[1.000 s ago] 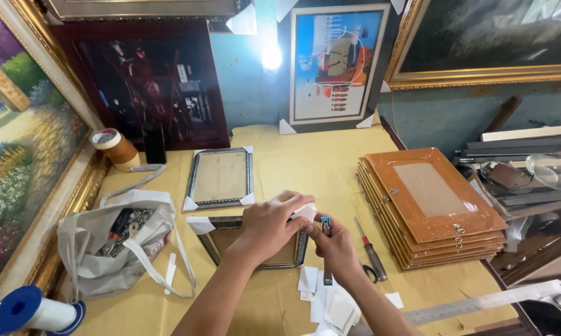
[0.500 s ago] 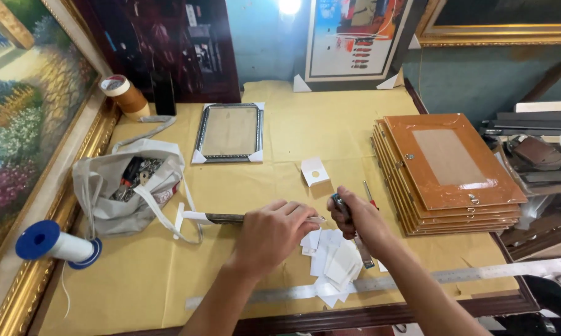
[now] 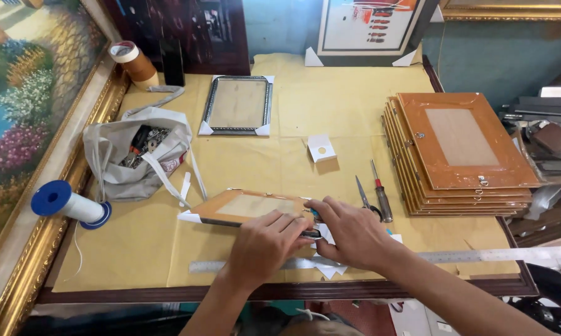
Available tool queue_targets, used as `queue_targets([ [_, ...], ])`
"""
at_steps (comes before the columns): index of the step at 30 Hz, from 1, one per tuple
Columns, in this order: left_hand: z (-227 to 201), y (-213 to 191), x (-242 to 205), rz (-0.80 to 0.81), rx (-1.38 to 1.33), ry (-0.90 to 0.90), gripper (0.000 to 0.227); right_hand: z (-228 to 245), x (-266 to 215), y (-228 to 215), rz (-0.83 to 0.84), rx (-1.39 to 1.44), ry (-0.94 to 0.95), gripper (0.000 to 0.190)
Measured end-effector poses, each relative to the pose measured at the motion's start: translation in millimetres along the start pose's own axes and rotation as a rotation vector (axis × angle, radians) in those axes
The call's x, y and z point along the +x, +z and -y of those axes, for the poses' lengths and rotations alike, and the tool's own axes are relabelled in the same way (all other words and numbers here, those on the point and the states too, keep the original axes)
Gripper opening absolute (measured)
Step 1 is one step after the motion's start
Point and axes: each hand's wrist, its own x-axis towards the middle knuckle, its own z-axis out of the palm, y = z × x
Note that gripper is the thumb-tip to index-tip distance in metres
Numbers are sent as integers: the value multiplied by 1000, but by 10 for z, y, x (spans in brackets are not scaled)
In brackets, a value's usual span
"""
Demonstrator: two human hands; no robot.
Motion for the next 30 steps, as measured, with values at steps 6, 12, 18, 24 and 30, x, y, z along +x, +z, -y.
queue_targets([
  [6, -23, 13, -56, 17, -22, 7, 28, -6, -3, 28, -20, -35, -105, 43],
  [12, -18, 20, -75, -12, 22, 24, 27, 11, -17, 22, -25, -64, -114, 39],
  [18, -10, 38, -71, -60, -39, 14, 25, -120, -49, 196, -75, -131, -152, 35],
  [24, 0, 51, -56, -52, -67, 25, 25, -196, -39, 291, -176, -147, -226, 31],
  [30, 20, 72, -39, -75, -68, 37, 26, -193, -11, 312, -369, -109, -288, 35],
])
